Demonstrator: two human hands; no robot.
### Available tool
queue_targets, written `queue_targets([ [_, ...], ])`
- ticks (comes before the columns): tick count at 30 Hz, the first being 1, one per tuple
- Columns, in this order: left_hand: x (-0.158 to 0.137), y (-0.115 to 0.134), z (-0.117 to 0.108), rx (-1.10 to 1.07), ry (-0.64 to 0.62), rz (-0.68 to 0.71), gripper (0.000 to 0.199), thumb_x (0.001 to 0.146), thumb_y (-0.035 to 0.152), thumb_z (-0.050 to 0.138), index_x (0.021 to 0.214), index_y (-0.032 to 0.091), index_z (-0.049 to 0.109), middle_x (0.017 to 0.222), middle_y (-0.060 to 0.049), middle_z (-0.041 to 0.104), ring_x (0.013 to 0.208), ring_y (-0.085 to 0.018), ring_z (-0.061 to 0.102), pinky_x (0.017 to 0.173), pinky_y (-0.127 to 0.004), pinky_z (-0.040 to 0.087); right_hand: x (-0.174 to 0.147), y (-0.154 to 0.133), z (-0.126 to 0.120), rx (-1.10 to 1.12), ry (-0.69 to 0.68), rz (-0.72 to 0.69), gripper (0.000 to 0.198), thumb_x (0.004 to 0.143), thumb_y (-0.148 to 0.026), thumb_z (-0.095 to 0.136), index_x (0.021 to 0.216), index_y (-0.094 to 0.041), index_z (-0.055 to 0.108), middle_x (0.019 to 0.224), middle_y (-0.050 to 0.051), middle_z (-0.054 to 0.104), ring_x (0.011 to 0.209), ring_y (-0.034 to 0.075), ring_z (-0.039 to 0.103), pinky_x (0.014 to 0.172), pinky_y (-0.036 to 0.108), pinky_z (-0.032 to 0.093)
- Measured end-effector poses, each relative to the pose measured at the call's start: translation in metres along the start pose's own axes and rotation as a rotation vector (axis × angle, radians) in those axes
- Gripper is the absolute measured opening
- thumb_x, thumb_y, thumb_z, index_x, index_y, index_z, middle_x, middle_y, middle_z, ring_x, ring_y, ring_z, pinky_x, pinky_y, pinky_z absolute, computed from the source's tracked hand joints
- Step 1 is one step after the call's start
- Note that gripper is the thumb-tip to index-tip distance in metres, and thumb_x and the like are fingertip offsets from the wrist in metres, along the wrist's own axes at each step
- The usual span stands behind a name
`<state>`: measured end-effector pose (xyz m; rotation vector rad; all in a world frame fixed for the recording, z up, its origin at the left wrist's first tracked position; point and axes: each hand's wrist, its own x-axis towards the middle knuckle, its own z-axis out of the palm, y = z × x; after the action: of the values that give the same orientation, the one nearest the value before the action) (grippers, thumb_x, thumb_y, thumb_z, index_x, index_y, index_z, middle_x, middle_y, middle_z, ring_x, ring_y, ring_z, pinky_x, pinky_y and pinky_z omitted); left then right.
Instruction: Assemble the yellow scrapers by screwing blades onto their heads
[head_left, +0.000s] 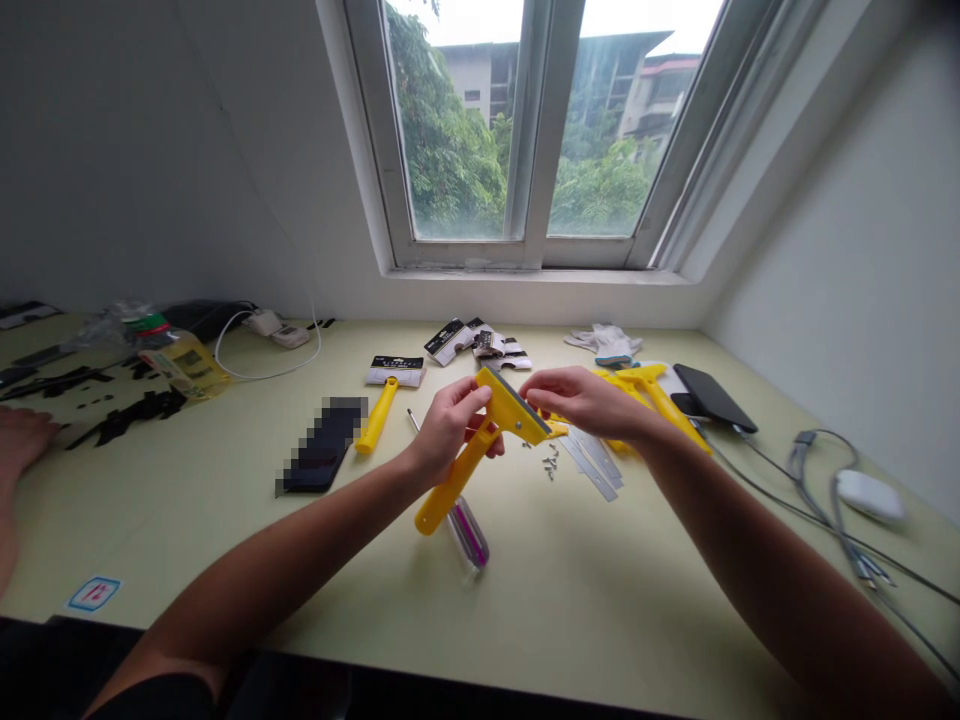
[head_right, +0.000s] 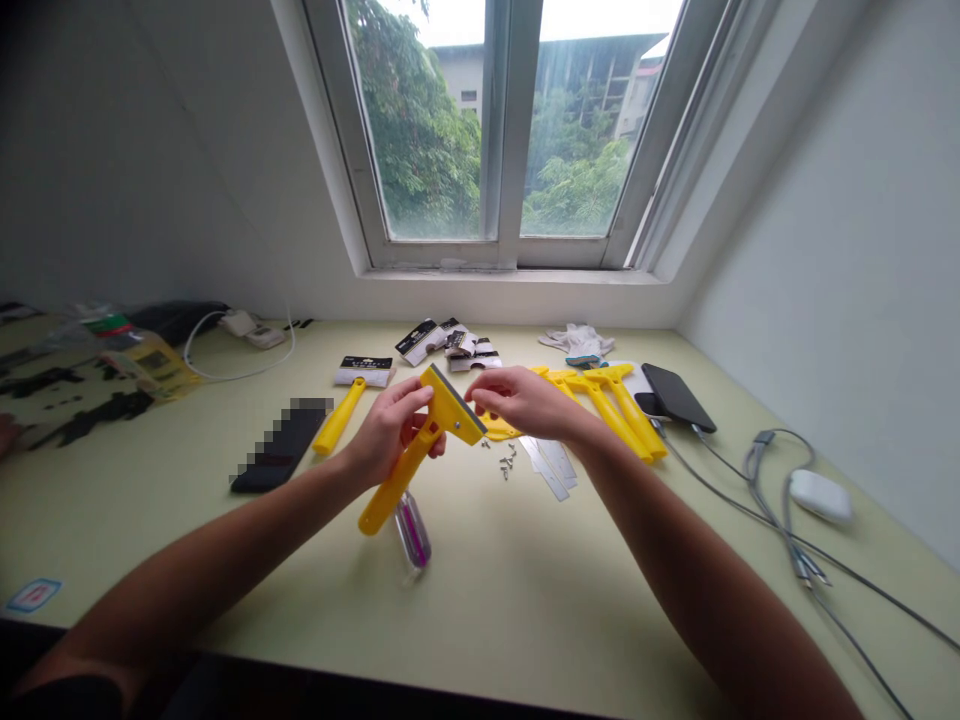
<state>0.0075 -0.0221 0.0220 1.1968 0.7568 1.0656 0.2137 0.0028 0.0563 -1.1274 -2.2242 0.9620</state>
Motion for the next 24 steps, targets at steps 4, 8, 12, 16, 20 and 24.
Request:
queue_targets([
  [4,0.01,0.004,-0.011,-0.138,0.006,-0.049,0.021,0.082,0.036,0.056,0.085,0.016,0.052,0.068,-0.001,0.06,0.05,-0.013,0.06,0.049,-0.025,0.048,0.005,0.037,0.004,-0.415,-0.126,0.041,0.015,0.079,-0.023,0.058,0.08,-0.022,0.073,0.077,0.003,0.071,0.068,0.016,0.062,0.062,0.027,0.043],
  [8,0.013,0.014,-0.017,-0.191,-0.007,-0.024,0.018,0.08,0.031,0.062,0.087,0.015,0.056,0.073,-0.001,0.059,0.057,-0.011,0.059,0.055,-0.025,0.052,0.01,0.053,0.023,-0.6,-0.153,0.045,0.014,0.076,-0.021,0.061,0.084,-0.024,0.073,0.078,0.004,0.071,0.071,0.019,0.062,0.061,0.028,0.041],
  [12,0.005,0.032,-0.017,-0.166,-0.066,0.017,0.021,0.08,0.032,0.063,0.095,0.019,0.057,0.079,-0.001,0.059,0.065,-0.014,0.061,0.06,-0.03,0.055,0.01,0.05,0.033,-0.691,-0.114,0.074,0.008,0.076,-0.025,0.063,0.075,-0.021,0.071,0.076,0.007,0.069,0.067,0.02,0.06,0.054,0.028,0.035],
  [16,-0.005,0.048,-0.015,-0.043,-0.104,0.101,0.022,0.08,0.036,0.065,0.094,0.021,0.056,0.082,-0.003,0.062,0.073,-0.018,0.065,0.067,-0.034,0.056,0.011,0.049,0.038,-0.716,-0.122,0.099,0.01,0.076,-0.024,0.061,0.077,-0.02,0.069,0.076,0.008,0.068,0.068,0.022,0.061,0.053,0.028,0.035],
  [20,-0.009,0.052,-0.014,0.07,-0.136,0.189,0.025,0.079,0.04,0.067,0.094,0.022,0.056,0.082,-0.003,0.064,0.077,-0.019,0.066,0.071,-0.035,0.056,0.01,0.045,0.038,-0.675,-0.132,0.091,0.013,0.072,-0.019,0.061,0.082,-0.02,0.069,0.08,0.008,0.07,0.073,0.022,0.063,0.058,0.028,0.039],
  [24,-0.012,0.047,-0.013,0.205,-0.199,0.27,0.019,0.086,0.038,0.059,0.096,0.023,0.053,0.086,-0.004,0.066,0.08,-0.019,0.066,0.077,-0.036,0.054,0.007,0.035,0.023,-0.571,-0.111,0.069,0.007,0.07,-0.018,0.062,0.074,-0.02,0.066,0.074,0.004,0.068,0.065,0.017,0.059,0.055,0.026,0.039],
])
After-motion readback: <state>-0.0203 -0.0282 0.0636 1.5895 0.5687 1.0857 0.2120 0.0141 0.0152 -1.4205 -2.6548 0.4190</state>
